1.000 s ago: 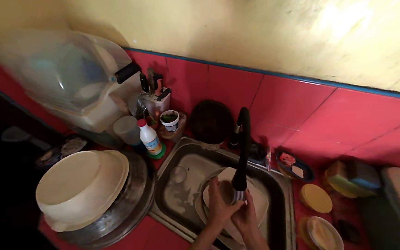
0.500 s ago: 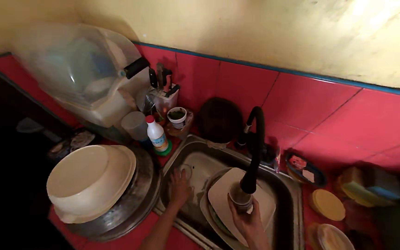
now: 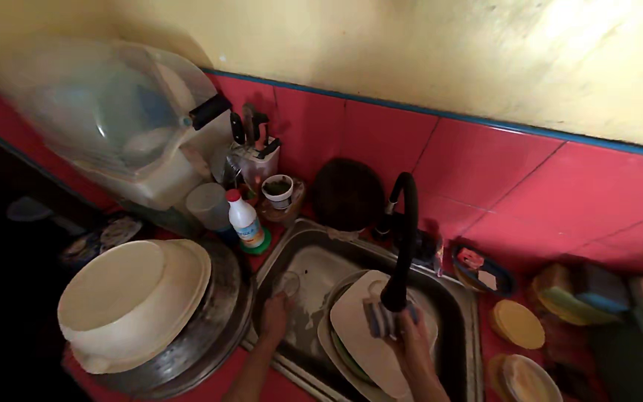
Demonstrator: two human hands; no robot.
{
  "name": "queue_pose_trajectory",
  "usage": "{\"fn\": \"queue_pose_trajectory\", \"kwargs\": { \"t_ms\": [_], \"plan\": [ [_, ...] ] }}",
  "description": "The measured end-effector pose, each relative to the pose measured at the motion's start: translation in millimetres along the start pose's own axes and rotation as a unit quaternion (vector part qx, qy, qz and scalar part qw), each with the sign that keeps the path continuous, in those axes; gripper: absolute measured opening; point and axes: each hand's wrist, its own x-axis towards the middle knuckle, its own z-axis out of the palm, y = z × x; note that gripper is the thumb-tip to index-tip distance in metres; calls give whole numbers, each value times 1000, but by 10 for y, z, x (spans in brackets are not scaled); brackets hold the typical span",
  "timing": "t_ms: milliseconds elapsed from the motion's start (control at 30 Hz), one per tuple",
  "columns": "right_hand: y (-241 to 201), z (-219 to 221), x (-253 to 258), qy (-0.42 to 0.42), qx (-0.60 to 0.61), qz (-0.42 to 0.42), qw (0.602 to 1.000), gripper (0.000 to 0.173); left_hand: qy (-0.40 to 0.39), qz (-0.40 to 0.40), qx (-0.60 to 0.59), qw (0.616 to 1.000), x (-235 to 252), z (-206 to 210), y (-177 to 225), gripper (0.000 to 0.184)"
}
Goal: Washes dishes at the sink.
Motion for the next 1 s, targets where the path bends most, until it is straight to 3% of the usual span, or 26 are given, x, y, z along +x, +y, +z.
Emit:
{"fn": "queue_pose_trajectory", "kwargs": {
  "t_ms": [33,67,100,133,167,267,333,367,433,467,500,533,600,633,667,733,800,867,967,1000],
  "plan": [
    [-18,43,-37,19,157,116,980,48,3,3,-4,1000,-79,-10,9,37],
    [-19,52,-50,36,300,205,931,54,9,9,-9,1000,-169,-20,18,36],
    [12,55,-36,49,397,258,879,58,19,18,-11,1000,-265,-32,27,35],
    [29,71,-15,53,443,277,851,59,32,33,-16,999,-369,-45,37,34],
    [27,93,8,46,444,272,852,59,46,51,-27,997,-479,-64,51,33],
    [-66,200,97,-35,290,207,934,52,87,100,-60,989,-785,-146,97,26],
    [-107,212,162,-82,60,52,993,46,115,128,-72,982,-948,-179,131,25],
    [-151,193,177,-86,-89,-64,990,60,122,141,-71,980,-1016,-200,141,25],
    [-205,156,178,-46,-333,-261,905,83,115,147,-67,980,-1155,-260,177,25],
    [-186,134,160,-28,-372,-299,878,85,113,149,-65,980,-1219,-279,182,25],
    [-144,107,135,-16,-360,-297,885,84,110,152,-68,980,-1273,-292,180,24],
    [-89,77,95,-13,-296,-250,922,79,103,151,-74,980,-1317,-304,174,23],
    [-2,80,-11,-5,-15,-28,999,52,90,158,-81,980,-1392,-339,161,23],
    [11,113,-39,13,143,93,985,46,81,157,-78,981,-1420,-366,161,23],
    [1,132,-65,31,284,191,939,51,73,154,-71,983,-1446,-399,172,24],
    [16,171,-53,60,452,271,847,60,74,156,-60,983,-1471,-447,208,24],
    [-34,255,-7,34,462,253,850,57,78,163,-61,982,-1449,-480,240,24],
    [-132,345,72,-38,383,232,893,53,90,169,-57,980,-1411,-488,266,24],
    [-184,365,145,-136,163,131,969,39,95,180,-27,979,-1360,-500,342,25],
    [-221,314,132,-157,72,76,982,44,94,194,-11,976,-1332,-494,368,26]
  ]
}}
